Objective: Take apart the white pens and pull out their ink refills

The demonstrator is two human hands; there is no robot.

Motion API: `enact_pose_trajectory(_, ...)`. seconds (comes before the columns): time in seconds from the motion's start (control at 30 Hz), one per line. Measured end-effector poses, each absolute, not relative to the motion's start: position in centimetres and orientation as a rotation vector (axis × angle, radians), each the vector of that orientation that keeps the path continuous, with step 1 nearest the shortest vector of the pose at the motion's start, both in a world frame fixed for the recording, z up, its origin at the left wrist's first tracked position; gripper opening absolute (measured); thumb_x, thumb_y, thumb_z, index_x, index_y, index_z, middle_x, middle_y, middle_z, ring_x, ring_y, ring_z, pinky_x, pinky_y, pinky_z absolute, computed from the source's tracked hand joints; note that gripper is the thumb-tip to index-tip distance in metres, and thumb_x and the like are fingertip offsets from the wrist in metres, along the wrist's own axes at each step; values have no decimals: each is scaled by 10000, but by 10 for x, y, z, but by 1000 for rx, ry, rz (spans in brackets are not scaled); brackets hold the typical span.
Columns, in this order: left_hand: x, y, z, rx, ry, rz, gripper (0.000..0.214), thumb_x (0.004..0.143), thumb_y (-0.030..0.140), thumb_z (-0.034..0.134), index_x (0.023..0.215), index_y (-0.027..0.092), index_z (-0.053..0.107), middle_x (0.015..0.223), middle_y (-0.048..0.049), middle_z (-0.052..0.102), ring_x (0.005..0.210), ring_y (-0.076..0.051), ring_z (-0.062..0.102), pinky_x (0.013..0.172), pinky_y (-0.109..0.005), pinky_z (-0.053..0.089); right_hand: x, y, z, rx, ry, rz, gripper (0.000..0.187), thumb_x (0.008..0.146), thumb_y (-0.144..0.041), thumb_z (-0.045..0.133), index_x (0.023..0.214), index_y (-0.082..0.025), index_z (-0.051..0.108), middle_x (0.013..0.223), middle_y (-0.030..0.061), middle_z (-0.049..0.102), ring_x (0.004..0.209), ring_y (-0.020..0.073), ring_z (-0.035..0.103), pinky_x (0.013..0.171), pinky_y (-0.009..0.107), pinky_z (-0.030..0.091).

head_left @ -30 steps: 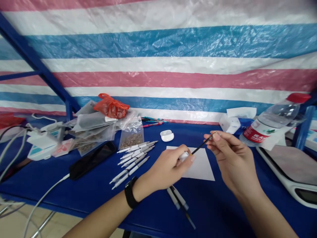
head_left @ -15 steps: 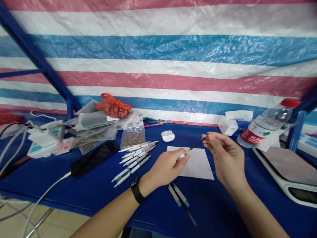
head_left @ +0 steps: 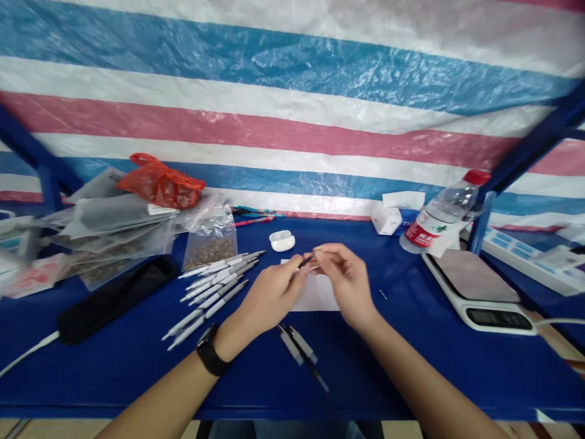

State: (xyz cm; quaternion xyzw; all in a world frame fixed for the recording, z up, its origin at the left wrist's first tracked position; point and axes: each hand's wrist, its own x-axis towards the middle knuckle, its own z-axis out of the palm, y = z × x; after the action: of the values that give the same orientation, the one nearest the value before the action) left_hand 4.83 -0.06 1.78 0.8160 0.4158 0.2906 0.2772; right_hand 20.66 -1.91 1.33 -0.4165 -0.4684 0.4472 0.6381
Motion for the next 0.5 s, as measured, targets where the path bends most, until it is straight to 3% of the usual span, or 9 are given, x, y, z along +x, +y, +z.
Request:
enact_pose_trajectory(0.23, 47, 6, 22, 2161, 1135, 863, 351, 970, 415, 377, 704, 206, 468, 564, 40, 485, 522, -138, 494, 554, -247, 327, 224, -24, 28, -1189, -1566, 779, 265, 895, -409, 673, 1088, -235, 723, 1025, 64, 782, 875, 223, 744, 788, 362, 599)
enact_pose_trajectory(0.33, 45, 7, 22, 2120, 1160, 870, 383, 974, 459, 385, 752, 195, 553, 536, 52, 432, 493, -130, 453, 530, -241, 311, 275, -33, 36, -1515, -1751, 82, 239, 940, -352, 607, 1074, -210, 745, 1085, 118, 769, 1018, 302, 714, 903, 449, 561)
enact_pose_trajectory(0.4, 43, 8, 23, 2110, 1164, 887, 394, 975, 468, 391, 779, 191, 591, 510, 63, 380, 464, -122, 407, 516, -242, 288, 313, -43, 27, -1874, -1596, -340, 284, 960, -319, 565, 1123, -161, 735, 1062, 179, 762, 945, 340, 727, 822, 468, 575)
enact_pose_trajectory(0.5, 42, 9, 24, 2112, 1153, 919, 397, 976, 465, 393, 792, 188, 610, 497, 76, 321, 444, -112, 356, 516, -245, 274, 350, -60, 2, -2221, -1694, -625, 293, 926, -162, 528, 1136, -118, 727, 1036, 218, 761, 852, 336, 745, 725, 426, 589)
